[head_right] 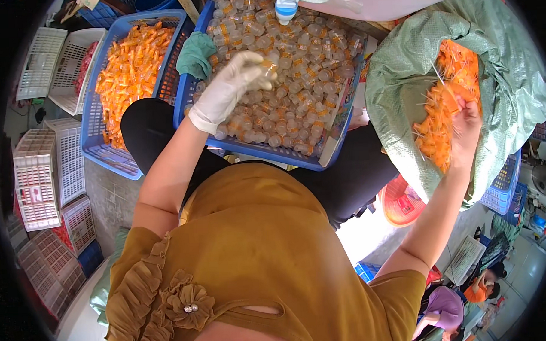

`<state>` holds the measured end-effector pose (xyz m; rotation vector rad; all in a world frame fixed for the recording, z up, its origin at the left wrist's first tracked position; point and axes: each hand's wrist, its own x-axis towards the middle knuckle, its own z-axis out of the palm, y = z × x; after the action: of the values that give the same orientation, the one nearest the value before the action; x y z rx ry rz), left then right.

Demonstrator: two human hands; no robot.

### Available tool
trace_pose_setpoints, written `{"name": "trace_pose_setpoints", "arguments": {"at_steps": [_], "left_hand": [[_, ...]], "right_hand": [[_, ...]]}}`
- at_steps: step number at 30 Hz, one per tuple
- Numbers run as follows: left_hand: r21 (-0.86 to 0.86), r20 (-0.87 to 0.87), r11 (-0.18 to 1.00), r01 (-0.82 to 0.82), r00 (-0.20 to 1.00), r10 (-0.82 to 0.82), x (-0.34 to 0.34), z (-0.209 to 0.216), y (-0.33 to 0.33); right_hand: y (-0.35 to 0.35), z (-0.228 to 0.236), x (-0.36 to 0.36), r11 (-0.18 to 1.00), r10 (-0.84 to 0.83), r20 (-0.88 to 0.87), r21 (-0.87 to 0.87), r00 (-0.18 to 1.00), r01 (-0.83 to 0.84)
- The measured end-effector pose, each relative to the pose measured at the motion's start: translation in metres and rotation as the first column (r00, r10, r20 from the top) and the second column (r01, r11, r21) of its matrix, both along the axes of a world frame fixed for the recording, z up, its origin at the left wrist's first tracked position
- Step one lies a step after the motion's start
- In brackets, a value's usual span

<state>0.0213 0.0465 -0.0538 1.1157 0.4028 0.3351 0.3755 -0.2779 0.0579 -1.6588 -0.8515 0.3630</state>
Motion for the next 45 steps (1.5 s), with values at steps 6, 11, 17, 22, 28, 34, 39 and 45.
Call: {"name": "trace_pose_setpoints", "arguments": {"at_steps": [6,11,17,22,28,34,39,45], "left_hand": [[0.206,0.007,0.95,-0.235,0.971,0.239,0.02,0.024,-0.005],[0.052,0.101,0.966,-0.252,0.964,0.246,0.034,0.024,-0.008],[0.058,0.149,0.96,-0.273,0.954,0.262,0.041,0.019,-0.017],[0.093,0.151,0.96,-0.263,0.957,0.247,0.043,0.017,-0.015],[0.08,0.159,0.958,-0.276,0.952,0.261,0.045,0.016,-0.015],[0.084,0.168,0.955,-0.283,0.949,0.266,0.049,0.015,-0.013],[0.089,0.153,0.951,-0.295,0.948,0.279,0.05,0.014,-0.013],[0.085,0.115,0.948,-0.307,0.948,0.296,0.046,0.02,-0.015]], "right_hand": [[0.122,0.049,-0.129,0.983,0.183,0.171,-0.003,0.968,-0.185],[0.188,0.067,-0.18,0.935,0.317,0.288,0.067,0.904,-0.349],[0.235,0.063,-0.179,0.916,0.35,0.163,0.146,0.922,-0.374],[0.234,0.032,-0.163,0.923,0.365,0.054,0.108,0.929,-0.369],[0.234,0.031,-0.163,0.918,0.36,-0.047,0.198,0.932,-0.344],[0.234,0.022,-0.156,0.879,0.426,-0.112,0.283,0.898,-0.382],[0.233,0.019,-0.156,0.884,0.414,-0.095,0.278,0.905,-0.375],[0.226,0.043,-0.184,0.926,0.276,0.05,0.252,0.96,-0.28]]}}
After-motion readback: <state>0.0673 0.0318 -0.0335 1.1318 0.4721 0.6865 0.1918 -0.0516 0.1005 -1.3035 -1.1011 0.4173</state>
